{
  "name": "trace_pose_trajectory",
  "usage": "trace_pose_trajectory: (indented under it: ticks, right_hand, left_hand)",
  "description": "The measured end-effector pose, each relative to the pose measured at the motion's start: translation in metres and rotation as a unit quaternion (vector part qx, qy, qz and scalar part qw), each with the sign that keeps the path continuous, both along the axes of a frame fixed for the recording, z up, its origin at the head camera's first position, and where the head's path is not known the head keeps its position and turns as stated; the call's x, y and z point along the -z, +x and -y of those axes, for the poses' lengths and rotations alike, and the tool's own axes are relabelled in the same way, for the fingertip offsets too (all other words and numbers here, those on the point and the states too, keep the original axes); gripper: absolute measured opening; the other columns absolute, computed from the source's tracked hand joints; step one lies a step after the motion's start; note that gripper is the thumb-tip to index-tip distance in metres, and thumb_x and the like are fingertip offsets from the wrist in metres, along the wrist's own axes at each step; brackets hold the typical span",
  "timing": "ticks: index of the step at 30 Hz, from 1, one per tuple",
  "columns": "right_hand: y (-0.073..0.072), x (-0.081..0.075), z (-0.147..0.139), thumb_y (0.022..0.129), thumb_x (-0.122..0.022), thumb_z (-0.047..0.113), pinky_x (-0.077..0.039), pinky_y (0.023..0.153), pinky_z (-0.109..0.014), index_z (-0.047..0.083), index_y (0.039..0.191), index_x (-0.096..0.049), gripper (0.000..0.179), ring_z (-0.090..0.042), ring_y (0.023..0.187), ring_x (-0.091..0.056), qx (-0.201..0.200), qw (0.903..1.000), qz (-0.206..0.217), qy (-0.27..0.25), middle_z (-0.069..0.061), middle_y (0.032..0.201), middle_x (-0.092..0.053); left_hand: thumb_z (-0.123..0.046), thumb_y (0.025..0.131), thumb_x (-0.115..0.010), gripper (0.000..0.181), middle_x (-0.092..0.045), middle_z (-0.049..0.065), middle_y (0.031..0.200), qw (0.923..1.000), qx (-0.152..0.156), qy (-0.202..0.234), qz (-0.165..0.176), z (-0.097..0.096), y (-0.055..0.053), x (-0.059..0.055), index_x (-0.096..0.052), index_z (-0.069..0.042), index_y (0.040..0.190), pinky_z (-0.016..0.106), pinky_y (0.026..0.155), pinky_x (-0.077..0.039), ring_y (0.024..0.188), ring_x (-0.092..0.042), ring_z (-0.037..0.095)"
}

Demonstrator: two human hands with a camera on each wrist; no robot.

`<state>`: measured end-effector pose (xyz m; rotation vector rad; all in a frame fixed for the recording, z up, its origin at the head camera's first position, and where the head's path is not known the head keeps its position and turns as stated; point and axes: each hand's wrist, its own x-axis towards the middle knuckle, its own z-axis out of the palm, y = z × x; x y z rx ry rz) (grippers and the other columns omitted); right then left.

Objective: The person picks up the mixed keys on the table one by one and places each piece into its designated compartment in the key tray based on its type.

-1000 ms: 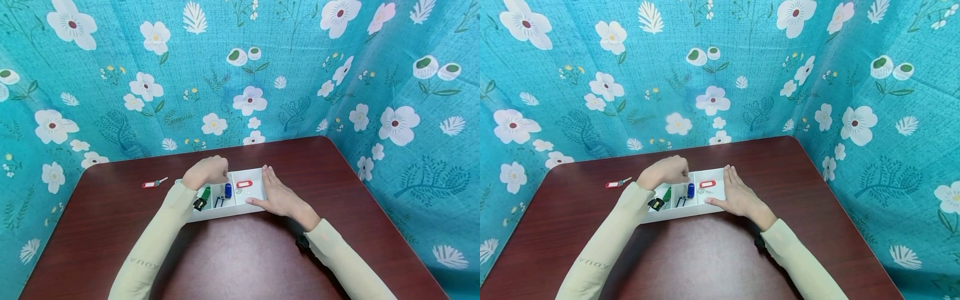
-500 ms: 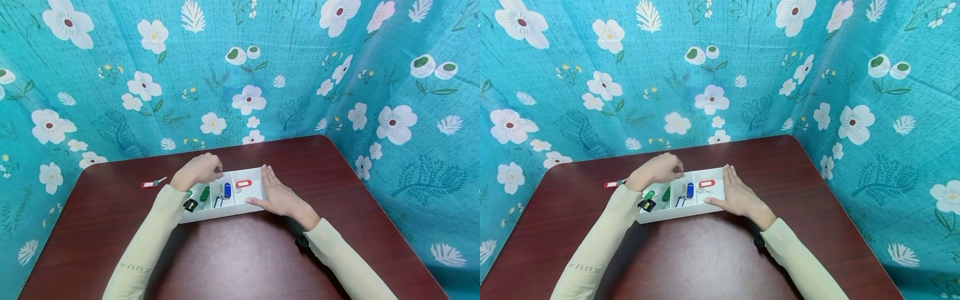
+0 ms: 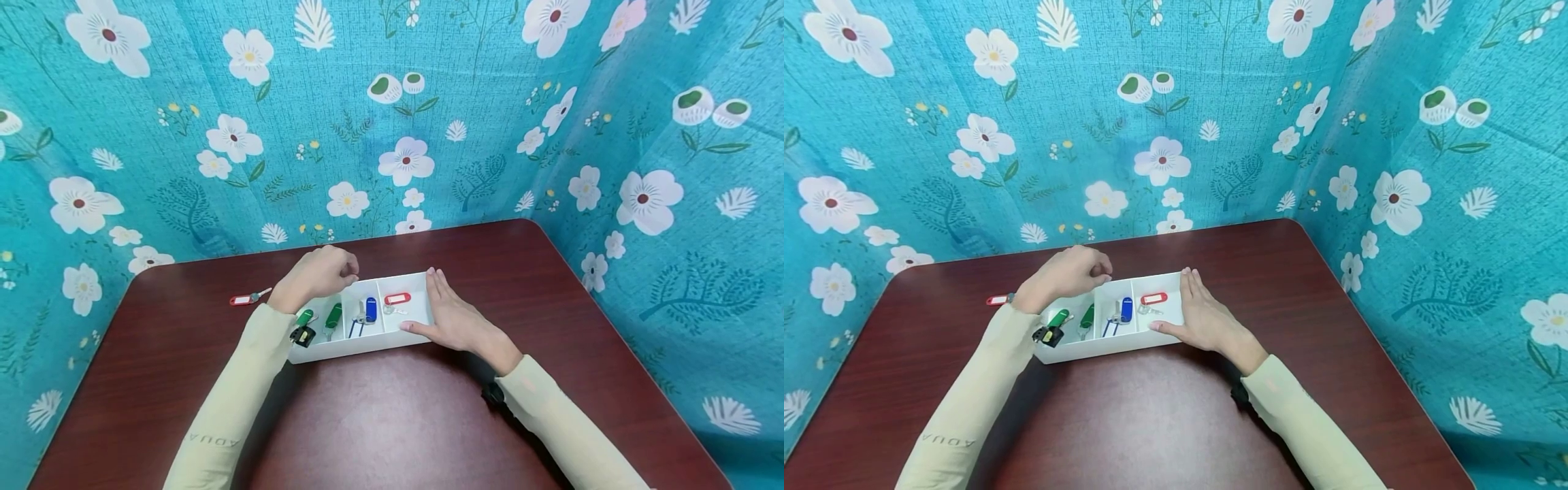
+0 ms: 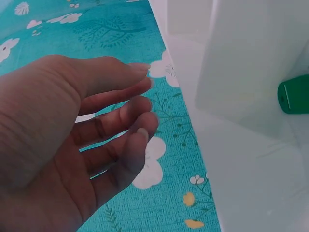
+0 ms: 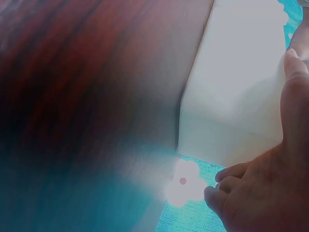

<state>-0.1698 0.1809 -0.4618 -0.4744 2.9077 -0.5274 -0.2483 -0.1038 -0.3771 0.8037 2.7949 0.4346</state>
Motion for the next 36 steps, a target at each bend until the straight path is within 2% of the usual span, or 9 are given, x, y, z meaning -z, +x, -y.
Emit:
trace_pose_trajectory:
  ticks: [8,15,17,24,31,36]
  right_hand:
    - [0.000,0.000,-0.001,0.091,-0.056,0.081,-0.027,0.132,-0.050,-0.001,0.167,-0.001,0.125,-0.037,0.167,-0.005,-0.003,1.0000,0.000,0.001,-0.020,0.178,-0.002]
    - [0.000,-0.001,-0.001,0.092,-0.057,0.078,-0.027,0.132,-0.050,-0.002,0.167,-0.002,0.124,-0.037,0.167,-0.005,-0.004,1.0000,-0.003,0.002,-0.021,0.178,-0.003]
    - [0.000,-0.001,-0.001,0.092,-0.058,0.078,-0.027,0.132,-0.050,-0.002,0.167,-0.002,0.123,-0.038,0.167,-0.005,-0.004,1.0000,-0.003,0.002,-0.021,0.178,-0.003]
    - [0.000,-0.002,-0.001,0.092,-0.057,0.079,-0.026,0.132,-0.050,-0.004,0.167,-0.003,0.124,-0.039,0.166,-0.005,-0.007,1.0000,-0.002,-0.003,-0.022,0.177,-0.002]
    - [0.000,-0.003,-0.002,0.092,-0.057,0.078,-0.026,0.132,-0.050,-0.004,0.167,-0.003,0.124,-0.039,0.166,-0.005,-0.006,1.0000,-0.002,-0.004,-0.022,0.177,-0.003]
    - [0.000,-0.002,-0.001,0.091,-0.058,0.079,-0.028,0.131,-0.051,-0.003,0.167,-0.003,0.124,-0.038,0.166,-0.006,-0.004,1.0000,0.001,-0.005,-0.022,0.178,-0.004]
  left_hand:
    - [-0.021,0.100,-0.072,0.020,-0.079,0.004,0.103,0.9992,-0.005,0.015,-0.036,0.015,-0.004,-0.003,-0.079,-0.010,0.115,0.031,0.071,-0.058,0.081,-0.067,0.017]
    - [-0.019,0.099,-0.072,0.023,-0.079,0.006,0.107,0.9988,-0.022,0.031,-0.031,0.029,-0.005,-0.001,-0.078,-0.008,0.118,0.038,0.080,-0.062,0.089,-0.069,0.020]
    - [-0.020,0.100,-0.072,0.024,-0.078,0.008,0.113,0.9986,-0.026,0.031,-0.033,0.032,-0.005,0.000,-0.078,-0.008,0.119,0.039,0.083,-0.062,0.095,-0.069,0.022]
    - [-0.023,0.100,-0.071,0.031,-0.060,0.016,0.147,0.9977,-0.042,0.029,-0.044,0.042,-0.004,0.002,-0.074,-0.005,0.125,0.051,0.101,-0.059,0.134,-0.059,0.035]
    - [-0.030,0.102,-0.069,0.042,-0.053,0.017,0.154,0.9969,-0.055,0.023,-0.052,0.053,-0.007,0.003,-0.067,-0.006,0.136,0.057,0.109,-0.054,0.141,-0.054,0.038]
    - [-0.032,0.104,-0.067,0.046,-0.042,0.022,0.164,0.9963,-0.068,0.019,-0.050,0.069,-0.008,0.004,-0.062,-0.006,0.142,0.064,0.115,-0.047,0.151,-0.044,0.044]
